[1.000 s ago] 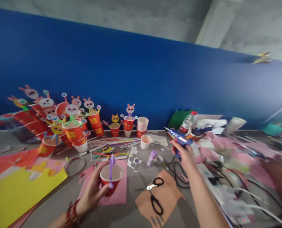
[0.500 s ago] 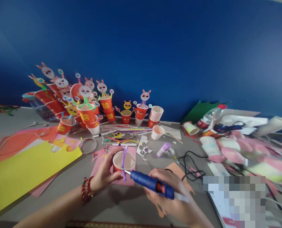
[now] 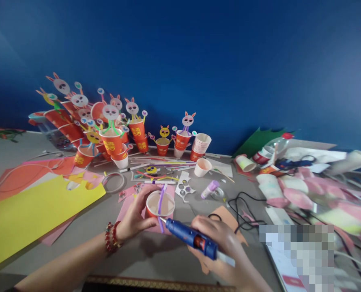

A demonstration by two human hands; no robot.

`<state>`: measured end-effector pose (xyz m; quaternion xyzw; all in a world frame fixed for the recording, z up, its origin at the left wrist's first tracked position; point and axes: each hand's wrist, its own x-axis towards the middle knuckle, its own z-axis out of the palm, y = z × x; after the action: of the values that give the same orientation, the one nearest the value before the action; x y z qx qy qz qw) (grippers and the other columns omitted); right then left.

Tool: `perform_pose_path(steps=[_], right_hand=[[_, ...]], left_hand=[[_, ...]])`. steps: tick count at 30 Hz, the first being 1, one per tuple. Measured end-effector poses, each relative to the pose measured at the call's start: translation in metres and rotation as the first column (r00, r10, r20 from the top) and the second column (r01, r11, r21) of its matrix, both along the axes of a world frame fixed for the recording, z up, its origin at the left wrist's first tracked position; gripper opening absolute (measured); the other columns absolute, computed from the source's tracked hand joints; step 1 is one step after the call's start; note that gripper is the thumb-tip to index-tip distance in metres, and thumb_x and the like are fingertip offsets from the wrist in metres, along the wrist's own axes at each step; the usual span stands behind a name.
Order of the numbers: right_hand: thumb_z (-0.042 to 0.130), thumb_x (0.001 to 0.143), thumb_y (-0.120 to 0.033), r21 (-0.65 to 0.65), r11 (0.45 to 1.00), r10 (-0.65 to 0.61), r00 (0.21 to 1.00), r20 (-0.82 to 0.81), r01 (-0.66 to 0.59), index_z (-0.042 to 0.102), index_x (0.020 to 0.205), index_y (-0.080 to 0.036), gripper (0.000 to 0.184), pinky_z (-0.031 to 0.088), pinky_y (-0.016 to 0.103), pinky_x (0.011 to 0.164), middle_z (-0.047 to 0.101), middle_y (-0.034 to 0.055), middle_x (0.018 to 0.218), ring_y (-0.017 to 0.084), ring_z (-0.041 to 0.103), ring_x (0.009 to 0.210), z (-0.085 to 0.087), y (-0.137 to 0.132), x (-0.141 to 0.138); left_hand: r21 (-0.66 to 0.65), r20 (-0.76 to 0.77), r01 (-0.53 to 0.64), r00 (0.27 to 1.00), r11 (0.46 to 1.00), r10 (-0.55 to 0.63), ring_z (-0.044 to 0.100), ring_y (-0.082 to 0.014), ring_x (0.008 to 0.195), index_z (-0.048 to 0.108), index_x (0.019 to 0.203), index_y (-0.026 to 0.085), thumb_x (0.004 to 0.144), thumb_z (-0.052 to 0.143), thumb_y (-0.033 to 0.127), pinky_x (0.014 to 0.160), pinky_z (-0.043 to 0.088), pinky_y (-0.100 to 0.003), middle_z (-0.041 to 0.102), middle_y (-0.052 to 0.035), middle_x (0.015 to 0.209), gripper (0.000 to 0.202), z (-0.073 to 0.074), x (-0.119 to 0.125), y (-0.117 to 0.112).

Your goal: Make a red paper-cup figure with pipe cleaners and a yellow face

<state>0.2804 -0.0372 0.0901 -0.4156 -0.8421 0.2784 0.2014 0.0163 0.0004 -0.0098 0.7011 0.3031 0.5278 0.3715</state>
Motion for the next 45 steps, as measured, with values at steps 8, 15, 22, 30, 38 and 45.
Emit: perform_pose_path(steps=[8,15,22,30,38,45], right_hand=[[0.058,0.091,-0.036,0.12,0.993,-0.006,0.998,0.061,-0.002,0.05,0.072,-0.022,0.024,0.039,0.025,0.051,0.061,0.0028,0.068,0.018,0.059,0.058,0.004,0.0,-0.003],[0.06,0.09,-0.039,0.183,0.983,-0.021,0.995,0.093,0.003,0.052,0.074,-0.022,0.024,0.039,0.025,0.051,0.06,0.001,0.066,0.017,0.057,0.057,0.001,0.001,-0.002],[0.06,0.091,-0.04,0.188,0.982,-0.047,0.993,0.106,0.027,0.054,0.074,-0.022,0.025,0.038,0.024,0.052,0.062,0.0006,0.066,0.017,0.058,0.059,-0.006,0.002,0.002],[0.063,0.087,-0.036,0.182,0.98,-0.104,0.99,0.1,0.085,0.054,0.075,-0.023,0.02,0.039,0.025,0.053,0.063,0.0005,0.066,0.018,0.06,0.061,-0.019,0.001,0.006],[0.064,0.085,-0.033,0.188,0.981,-0.079,0.99,0.117,0.056,0.055,0.073,-0.023,0.017,0.041,0.025,0.05,0.065,0.0006,0.064,0.018,0.062,0.057,-0.001,0.002,0.0],[0.066,0.085,-0.034,0.172,0.982,-0.092,0.993,0.068,0.079,0.054,0.072,-0.024,0.02,0.041,0.025,0.05,0.064,-0.0008,0.063,0.019,0.063,0.058,-0.001,0.002,-0.001]], left_hand=[[0.023,-0.003,-0.002,1.0,1.0,0.002,0.052,-0.0345,0.13,0.04,0.142,0.025,0.076,0.074,0.057,0.109,0.043,-0.051,0.053,-0.0172,0.138,0.082,0.003,0.0,0.002],[0.02,0.008,0.006,1.0,1.0,-0.006,0.051,-0.035,0.131,0.04,0.143,0.024,0.077,0.073,0.058,0.11,0.042,-0.052,0.052,-0.018,0.14,0.082,0.004,0.0,0.001],[0.023,-0.002,0.007,1.0,1.0,-0.007,0.052,-0.0351,0.131,0.039,0.143,0.024,0.076,0.072,0.061,0.109,0.043,-0.051,0.053,-0.0187,0.14,0.084,0.005,0.0,0.002],[0.03,-0.007,0.01,1.0,1.0,-0.01,0.052,-0.035,0.131,0.038,0.143,0.023,0.076,0.072,0.06,0.109,0.043,-0.052,0.052,-0.0189,0.14,0.083,0.004,0.0,0.002],[0.037,-0.008,0.001,1.0,0.999,-0.001,0.053,-0.0356,0.13,0.039,0.143,0.024,0.076,0.073,0.059,0.109,0.044,-0.052,0.053,-0.019,0.139,0.083,0.005,0.0,0.001],[0.028,0.0,0.003,1.0,1.0,-0.003,0.053,-0.0353,0.13,0.04,0.143,0.023,0.076,0.072,0.06,0.108,0.045,-0.052,0.053,-0.0191,0.139,0.083,0.004,-0.001,0.001]])
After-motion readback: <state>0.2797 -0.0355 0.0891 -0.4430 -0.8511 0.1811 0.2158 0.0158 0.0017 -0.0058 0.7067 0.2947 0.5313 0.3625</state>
